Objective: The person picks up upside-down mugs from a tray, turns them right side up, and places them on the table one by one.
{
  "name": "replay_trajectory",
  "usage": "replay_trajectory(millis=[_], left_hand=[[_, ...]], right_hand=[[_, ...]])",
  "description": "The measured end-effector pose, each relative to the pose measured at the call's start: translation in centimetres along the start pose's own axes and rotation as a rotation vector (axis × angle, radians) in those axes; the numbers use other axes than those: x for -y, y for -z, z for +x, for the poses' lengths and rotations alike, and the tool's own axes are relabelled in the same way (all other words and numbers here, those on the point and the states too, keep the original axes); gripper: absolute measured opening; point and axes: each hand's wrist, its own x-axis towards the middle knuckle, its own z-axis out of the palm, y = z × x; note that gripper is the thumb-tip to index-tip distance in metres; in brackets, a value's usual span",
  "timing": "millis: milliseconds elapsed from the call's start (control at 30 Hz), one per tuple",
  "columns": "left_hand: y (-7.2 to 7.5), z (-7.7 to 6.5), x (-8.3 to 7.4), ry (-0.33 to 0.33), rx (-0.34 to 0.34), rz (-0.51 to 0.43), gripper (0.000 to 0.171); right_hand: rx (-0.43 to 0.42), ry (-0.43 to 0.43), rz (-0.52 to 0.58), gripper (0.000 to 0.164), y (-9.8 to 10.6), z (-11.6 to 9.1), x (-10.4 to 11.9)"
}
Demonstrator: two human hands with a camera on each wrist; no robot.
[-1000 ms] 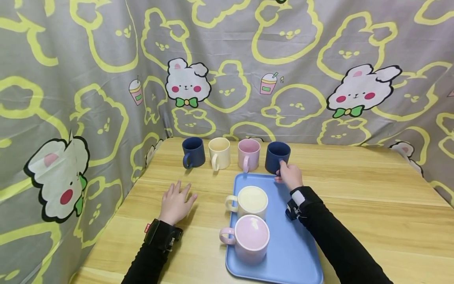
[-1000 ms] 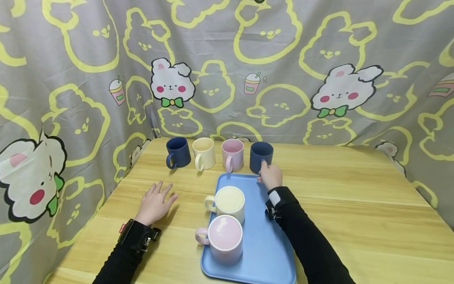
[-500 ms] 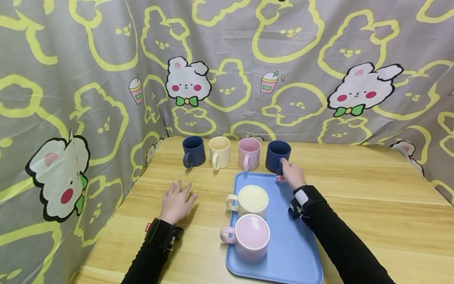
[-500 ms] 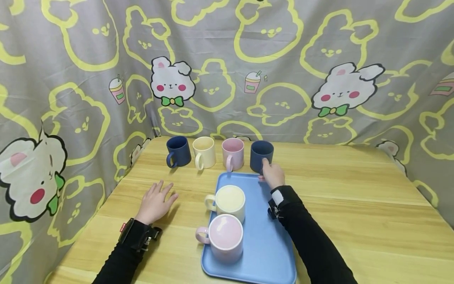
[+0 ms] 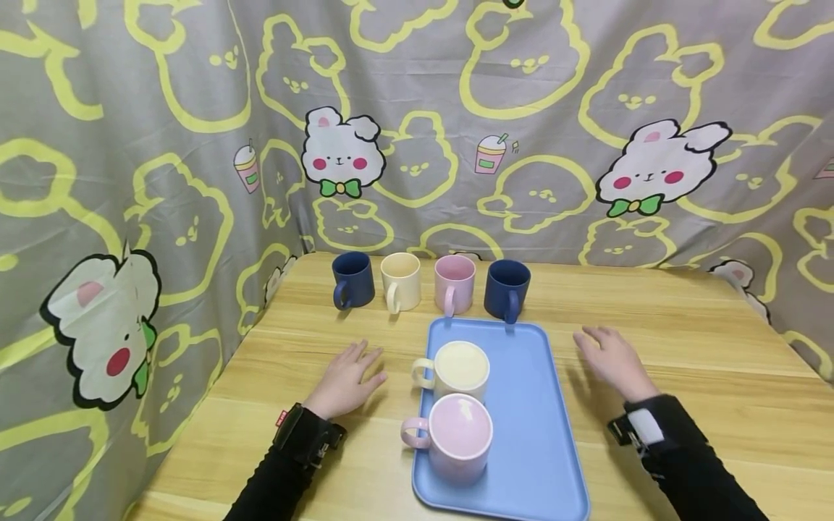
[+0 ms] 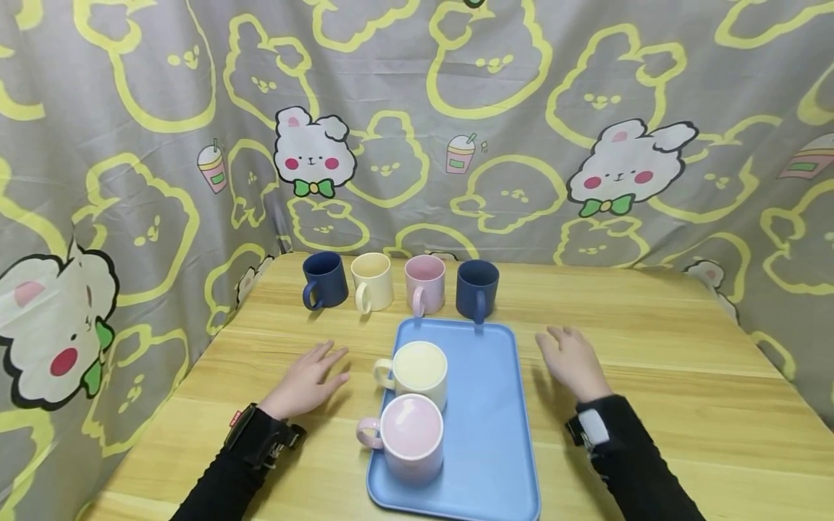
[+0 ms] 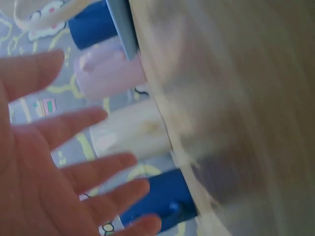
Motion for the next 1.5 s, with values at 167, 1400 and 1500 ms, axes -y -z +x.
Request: replay_trajectory(millis=[167,1400,1500], left_hand=[[-0.2,0.3,-0.9,-0.126,0.091,-0.117,0.053],[0.1,4.9,-7.8,-0.399,-0.088,-0.013,0.018],[0.6,5.6,-8.4,-0.453,-0.139,0.085,0.017]], right_hand=[[0.095,0.056,-0.239,0.061,-1.2,-3.0,-1.5],[0.119,0.044,-0.278,0.074,-1.9,-6.9,-0.9],[0.104,0.056,-0.309,0.072,-1.6,-6.8,-0.4]])
